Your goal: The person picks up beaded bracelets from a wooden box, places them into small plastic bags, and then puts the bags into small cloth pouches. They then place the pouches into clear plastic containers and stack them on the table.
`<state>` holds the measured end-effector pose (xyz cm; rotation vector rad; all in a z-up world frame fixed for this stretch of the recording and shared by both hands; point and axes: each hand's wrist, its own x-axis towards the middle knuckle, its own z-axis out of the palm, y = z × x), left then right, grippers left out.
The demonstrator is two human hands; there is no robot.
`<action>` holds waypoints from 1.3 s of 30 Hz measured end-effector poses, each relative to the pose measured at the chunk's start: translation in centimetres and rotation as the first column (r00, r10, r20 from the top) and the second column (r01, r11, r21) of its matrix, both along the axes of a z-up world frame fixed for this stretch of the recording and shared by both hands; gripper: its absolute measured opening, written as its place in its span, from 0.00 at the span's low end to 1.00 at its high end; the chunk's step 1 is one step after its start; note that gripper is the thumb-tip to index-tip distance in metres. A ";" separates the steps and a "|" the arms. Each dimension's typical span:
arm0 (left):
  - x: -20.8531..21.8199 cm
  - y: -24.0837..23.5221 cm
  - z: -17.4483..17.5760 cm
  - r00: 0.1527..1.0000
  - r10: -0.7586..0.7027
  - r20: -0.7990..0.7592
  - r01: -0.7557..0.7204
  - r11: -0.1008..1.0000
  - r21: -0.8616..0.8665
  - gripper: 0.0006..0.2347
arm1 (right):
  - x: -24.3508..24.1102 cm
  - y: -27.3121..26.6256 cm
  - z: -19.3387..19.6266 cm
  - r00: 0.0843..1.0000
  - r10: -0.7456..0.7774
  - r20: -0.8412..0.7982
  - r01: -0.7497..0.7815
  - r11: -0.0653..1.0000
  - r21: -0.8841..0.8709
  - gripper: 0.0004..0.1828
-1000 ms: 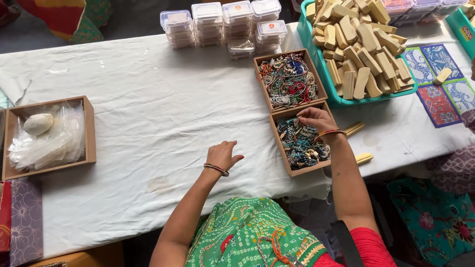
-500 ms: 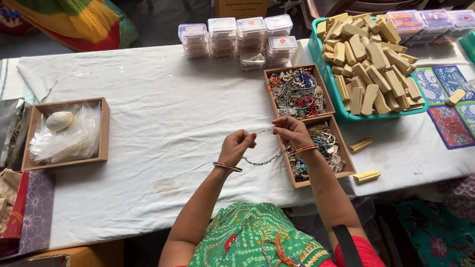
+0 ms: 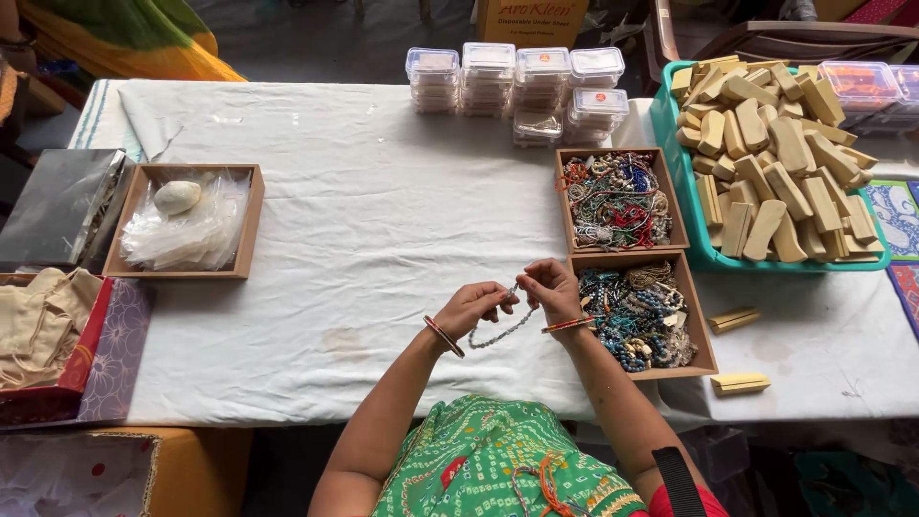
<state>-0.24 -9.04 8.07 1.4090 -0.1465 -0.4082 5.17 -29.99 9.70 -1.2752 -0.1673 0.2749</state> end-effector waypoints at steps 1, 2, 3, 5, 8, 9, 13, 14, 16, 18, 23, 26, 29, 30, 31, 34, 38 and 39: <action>-0.1 0.0 0.4 1.000 0.005 0.002 -0.005 1.000 0.001 0.15 | -0.6 0.5 -1.1 1.000 0.005 0.002 -0.005 1.000 0.001 0.09; -0.2 0.0 0.8 0.998 0.028 -0.052 -0.036 0.986 -0.164 0.14 | -1.2 1.0 -2.2 0.989 0.044 -0.138 -0.034 0.997 0.076 0.08; -0.2 -0.1 1.2 0.994 0.040 -0.106 -0.073 0.943 -0.324 0.14 | -1.8 1.4 -3.3 0.958 0.091 -0.271 -0.051 0.987 0.153 0.08; -0.4 -0.1 2.9 0.982 0.137 -0.127 -0.171 0.933 -0.316 0.14 | -3.5 2.3 -3.0 0.947 0.151 -0.283 -0.098 0.976 0.192 0.08; -0.6 0.3 3.2 0.911 0.370 0.181 -0.391 0.915 0.099 0.14 | -4.2 2.6 -2.7 0.956 0.187 -0.224 -0.173 0.982 0.080 0.07; -0.7 0.5 2.9 0.790 0.328 0.518 -0.569 0.706 0.422 0.14 | -4.2 2.6 -2.7 0.973 0.177 -0.151 -0.190 0.979 -0.075 0.09; -1.6 0.6 4.4 0.916 0.026 0.401 -0.354 0.528 0.772 0.11 | -2.2 1.4 -2.4 0.994 0.108 0.024 -0.103 0.982 -0.156 0.10; -1.7 0.5 3.9 0.977 0.106 0.182 -0.202 0.725 0.659 0.09 | -1.8 1.2 -2.9 0.998 0.063 -0.011 -0.063 0.992 -0.107 0.09; -1.3 0.4 2.4 0.992 0.120 -0.051 -0.082 0.880 0.469 0.09 | -1.8 1.5 -3.3 0.999 0.018 -0.044 -0.020 0.998 -0.057 0.09; -0.8 0.2 0.0 0.964 0.223 -0.143 -0.249 0.947 -0.203 0.10 | -2.7 2.2 -3.4 0.985 0.038 -0.170 -0.028 0.998 0.062 0.09; -1.7 0.3 3.2 0.840 0.437 0.321 -0.516 0.826 0.226 0.15 | -4.6 3.4 -0.9 0.982 0.152 -0.108 -0.167 0.975 -0.144 0.10; -2.7 0.1 6.2 0.870 0.170 0.464 -0.486 0.464 0.741 0.12 | -2.8 2.7 -1.7 0.985 0.141 0.099 -0.124 0.978 -0.166 0.08; -1.9 0.3 1.1 0.968 0.242 0.070 -0.238 0.785 0.572 0.08 | -1.4 2.7 -2.0 0.992 0.081 0.093 -0.080 0.997 -0.008 0.06; -1.2 0.5 -2.1 0.958 0.259 -0.121 -0.239 0.958 0.158 0.06 | -1.2 2.9 -2.2 0.997 0.068 -0.022 -0.066 0.994 0.088 0.05; -1.0 0.5 -2.7 0.958 0.262 -0.119 -0.242 0.958 0.156 0.06 | -1.1 3.3 -2.5 0.997 0.071 -0.019 -0.069 0.994 0.085 0.05; -0.8 0.5 -2.6 0.932 0.297 -0.206 -0.340 0.913 -0.225 0.05 | -1.0 4.5 -3.4 0.979 0.050 -0.197 -0.010 0.980 0.197 0.05; -1.3 0.5 -0.6 0.762 0.300 -0.574 -0.539 0.784 -0.306 0.04 | -0.3 5.7 -4.0 0.965 0.021 -0.262 0.033 0.979 0.201 0.06; -1.2 0.5 -0.9 0.721 0.293 -0.628 -0.587 0.739 -0.330 0.04 | -0.1 6.0 -4.1 0.965 0.031 -0.259 0.022 0.980 0.197 0.07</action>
